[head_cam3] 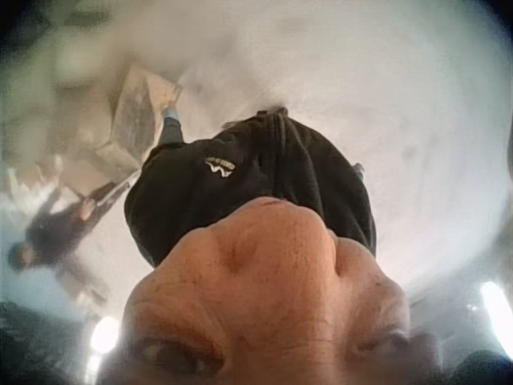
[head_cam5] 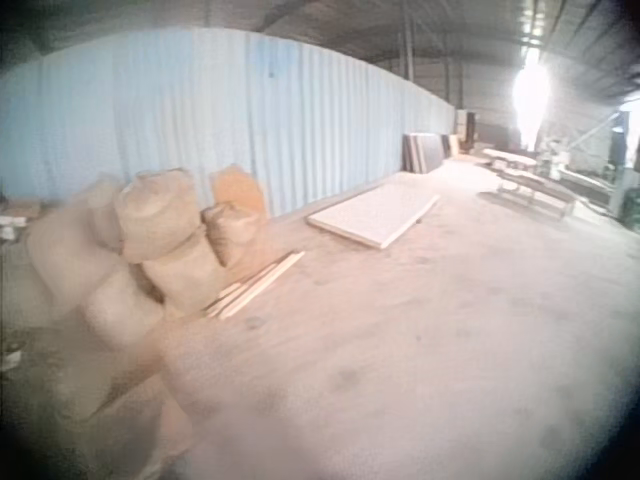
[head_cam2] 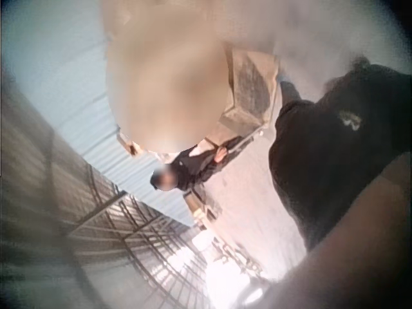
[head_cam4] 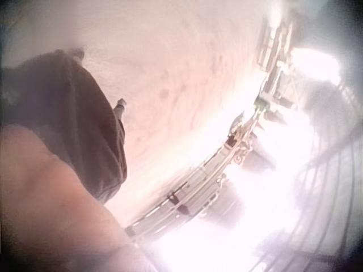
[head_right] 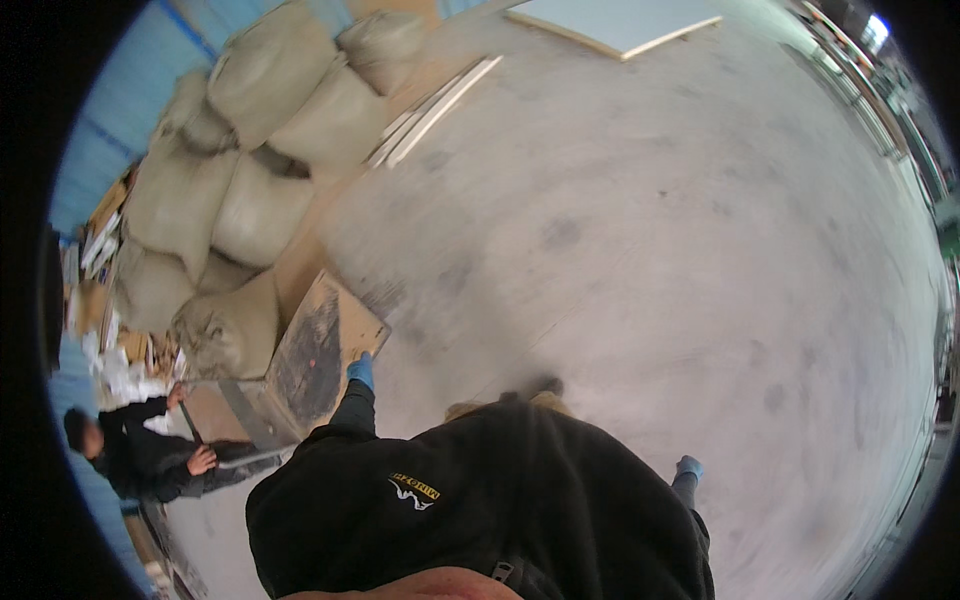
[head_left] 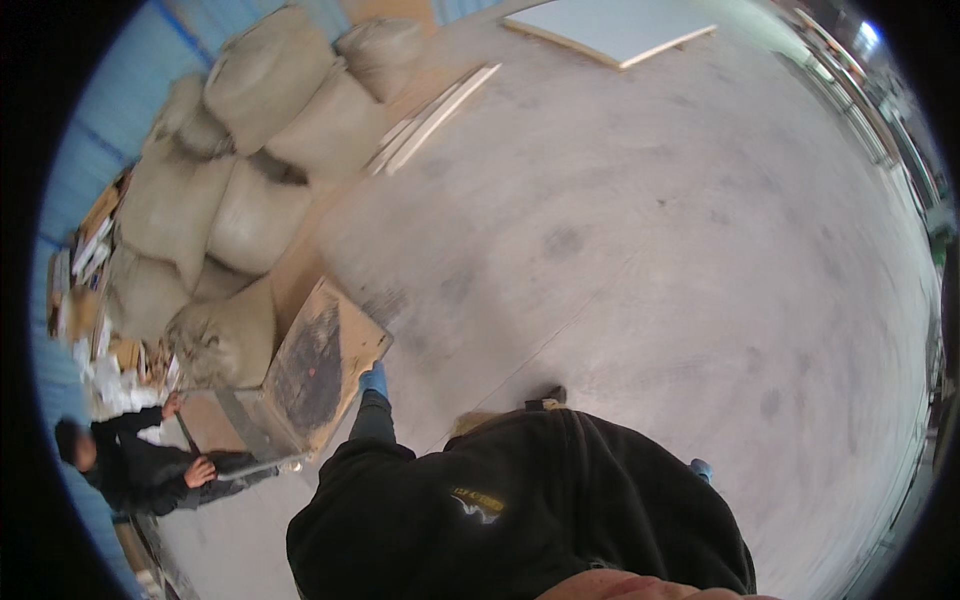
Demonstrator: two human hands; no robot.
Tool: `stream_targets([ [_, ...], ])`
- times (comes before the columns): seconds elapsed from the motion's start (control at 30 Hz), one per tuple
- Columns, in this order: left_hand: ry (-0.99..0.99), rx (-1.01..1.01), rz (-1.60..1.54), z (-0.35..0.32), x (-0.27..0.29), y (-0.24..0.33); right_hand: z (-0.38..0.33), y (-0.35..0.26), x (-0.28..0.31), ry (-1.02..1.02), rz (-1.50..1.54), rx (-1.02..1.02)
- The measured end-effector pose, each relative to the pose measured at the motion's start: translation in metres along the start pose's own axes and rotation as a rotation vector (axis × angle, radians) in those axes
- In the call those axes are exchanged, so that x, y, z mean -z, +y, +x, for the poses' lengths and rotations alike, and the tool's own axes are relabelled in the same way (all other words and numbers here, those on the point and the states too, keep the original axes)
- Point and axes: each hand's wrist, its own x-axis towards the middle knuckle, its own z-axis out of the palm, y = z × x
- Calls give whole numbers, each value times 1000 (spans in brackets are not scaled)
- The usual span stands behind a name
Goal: The person assists another worker to tie a large sack of sawdust, then uses a hand truck to move the sack to a storage area. Afterward, the person sweeps sawdust from the floor with a broom and dustpan, gathering the debris into a pile.
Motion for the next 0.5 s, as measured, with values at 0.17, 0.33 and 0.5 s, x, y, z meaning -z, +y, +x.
stream_targets([
  [0.17, -81, -28, 73, -69, 48, 10, -73, 78, -19, 106, 711, -408],
  [0.33, -283, -195, 63, -157, 85, -22, -191, 142, -41, 147, 1119, -563],
  [0.5, -603, -337, 122, -304, 51, 26, -359, 233, -145, 18, 1273, -739],
])
